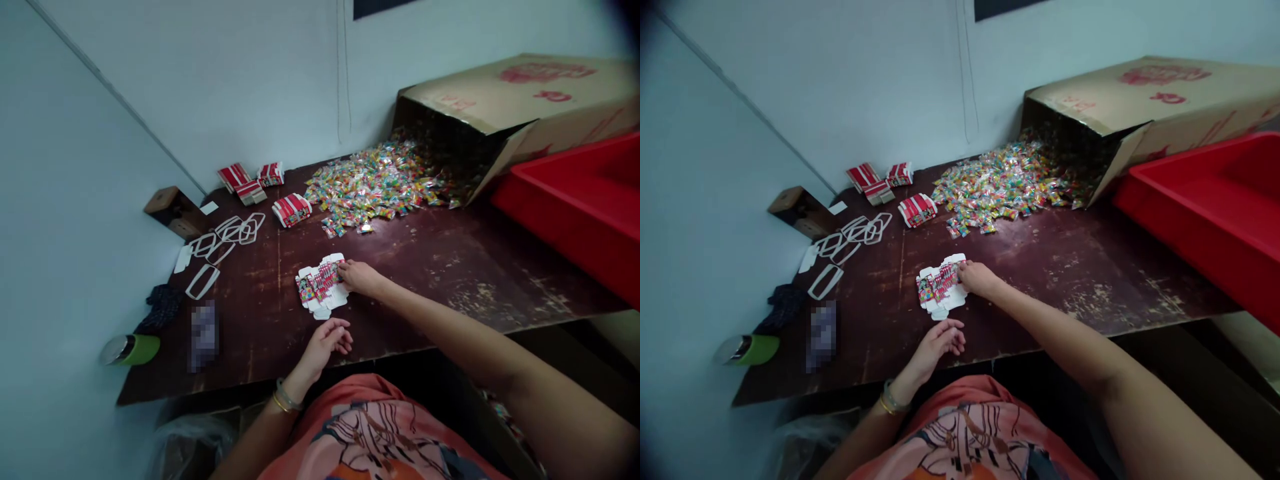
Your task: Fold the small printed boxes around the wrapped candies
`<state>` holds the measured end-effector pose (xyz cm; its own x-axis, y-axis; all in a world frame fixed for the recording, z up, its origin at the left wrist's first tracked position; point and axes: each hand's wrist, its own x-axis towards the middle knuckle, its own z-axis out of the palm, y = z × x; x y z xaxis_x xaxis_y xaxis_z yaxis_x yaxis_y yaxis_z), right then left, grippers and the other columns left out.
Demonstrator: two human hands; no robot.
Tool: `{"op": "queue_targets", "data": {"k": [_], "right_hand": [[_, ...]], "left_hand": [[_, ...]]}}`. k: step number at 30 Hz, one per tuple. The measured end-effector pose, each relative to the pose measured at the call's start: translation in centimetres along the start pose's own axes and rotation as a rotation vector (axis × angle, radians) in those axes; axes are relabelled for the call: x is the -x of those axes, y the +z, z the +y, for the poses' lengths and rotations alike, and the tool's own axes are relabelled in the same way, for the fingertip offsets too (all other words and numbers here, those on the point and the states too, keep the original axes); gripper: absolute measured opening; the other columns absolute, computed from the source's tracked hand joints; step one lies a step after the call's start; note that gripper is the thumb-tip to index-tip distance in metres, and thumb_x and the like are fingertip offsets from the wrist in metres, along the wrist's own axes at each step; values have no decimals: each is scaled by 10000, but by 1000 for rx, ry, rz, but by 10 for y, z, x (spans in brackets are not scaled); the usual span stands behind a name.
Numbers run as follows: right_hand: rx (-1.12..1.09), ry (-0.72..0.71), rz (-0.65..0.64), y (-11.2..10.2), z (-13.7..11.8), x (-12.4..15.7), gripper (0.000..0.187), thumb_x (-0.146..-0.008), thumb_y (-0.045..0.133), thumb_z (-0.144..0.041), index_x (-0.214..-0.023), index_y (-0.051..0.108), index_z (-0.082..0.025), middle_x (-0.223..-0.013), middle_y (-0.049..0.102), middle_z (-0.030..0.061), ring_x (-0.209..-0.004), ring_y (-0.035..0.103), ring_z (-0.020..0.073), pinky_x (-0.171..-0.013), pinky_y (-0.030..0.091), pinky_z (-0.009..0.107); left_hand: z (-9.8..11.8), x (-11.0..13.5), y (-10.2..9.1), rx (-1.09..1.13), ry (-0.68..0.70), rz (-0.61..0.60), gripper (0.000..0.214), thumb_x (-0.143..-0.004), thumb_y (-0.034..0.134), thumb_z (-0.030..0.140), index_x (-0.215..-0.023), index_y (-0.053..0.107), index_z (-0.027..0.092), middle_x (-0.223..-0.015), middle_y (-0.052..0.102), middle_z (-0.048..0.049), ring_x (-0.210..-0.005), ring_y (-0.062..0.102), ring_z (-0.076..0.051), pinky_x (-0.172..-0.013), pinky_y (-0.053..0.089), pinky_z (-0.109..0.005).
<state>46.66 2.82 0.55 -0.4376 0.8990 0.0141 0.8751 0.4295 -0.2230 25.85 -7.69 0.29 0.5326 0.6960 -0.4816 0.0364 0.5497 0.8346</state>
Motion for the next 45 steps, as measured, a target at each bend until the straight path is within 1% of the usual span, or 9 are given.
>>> {"op": "queue_targets", "data": {"k": [6, 9, 14, 20, 24, 29, 35, 38, 45], "right_hand": [[48, -45, 18, -9, -50, 48, 210, -887, 512, -105, -1035, 661, -101, -990, 686, 177, -892, 619, 263, -780, 464, 356], [-97, -147, 191, -5, -79, 90, 244, -928, 505, -205, -1135, 629, -167, -1130, 661, 131, -998, 585, 252, -860, 449, 390], [-438, 59, 432, -10, -74, 119, 213, -902, 570, -269, -1091, 658, -229, -1184, 629, 101, -1074, 519, 255, -933, 425, 454], [-820, 33, 65, -26, -64, 126, 208, -808, 688, -397, -867, 717, -200, -1437, 415, 97, -1316, 380, 288, -1062, 346, 478], [-1020, -105, -84, -35, -62, 134, 176, -832, 666, -377, -867, 731, -217, -1341, 504, 73, -1324, 388, 261, -1069, 356, 428], [-1232, 197, 94, -22, -75, 146, 235, -899, 567, -367, -1056, 621, -199, -1032, 628, 62, -961, 610, 185, -846, 510, 336], [-1388, 516, 349, 5, -101, 174, 242, -858, 625, -381, -991, 500, -222, -827, 627, -1, -687, 584, 123, -608, 474, 227], [-1654, 619, 246, 13, -101, 186, 280, -878, 573, -458, -807, 514, -194, -633, 548, -36, -536, 501, 92, -500, 417, 199], [-2218, 683, -194, 22, -99, 191, 275, -780, 725, -334, -943, 555, -193, -655, 550, -41, -540, 510, 68, -442, 378, 136]], "left_hand": [[15, -9, -3, 402, 39, -29, 434, -804, 616, 429, -1128, 580, 142, -1081, 657, -125, -958, 630, -218, -838, 473, -358], [20, -15, 3, 473, -19, -11, 332, -655, 681, 244, -960, 629, 125, -929, 688, -98, -892, 638, -229, -776, 485, -341], [11, -16, 24, 250, -131, -79, 272, -521, 591, 84, -790, 599, 125, -640, 630, -15, -610, 596, -158, -613, 447, -278], [7, -1, 36, 147, -181, -179, 255, -546, 671, 137, -778, 567, 137, -605, 585, 21, -527, 509, -84, -533, 384, -206], [13, 6, 32, 5, -198, -399, 336, -553, 797, 278, -763, 582, 126, -679, 623, -16, -564, 550, -113, -555, 422, -228], [-1, 7, 37, -181, 28, -60, 428, -674, 727, 515, -665, 566, 119, -574, 523, 23, -507, 454, -84, -524, 382, -219], [-20, 21, 49, -291, 381, 165, 451, -806, 651, 375, -1189, 492, 195, -983, 656, -49, -860, 607, -159, -805, 459, -259], [-25, 30, 43, -446, 340, 78, 368, -804, 654, 367, -1109, 562, 182, -886, 670, -37, -753, 607, -146, -714, 463, -235], [-11, 48, 36, -567, 372, 51, 343, -920, 466, 368, -1114, 692, 198, -1062, 719, -75, -911, 661, -208, -834, 477, -273]]}}
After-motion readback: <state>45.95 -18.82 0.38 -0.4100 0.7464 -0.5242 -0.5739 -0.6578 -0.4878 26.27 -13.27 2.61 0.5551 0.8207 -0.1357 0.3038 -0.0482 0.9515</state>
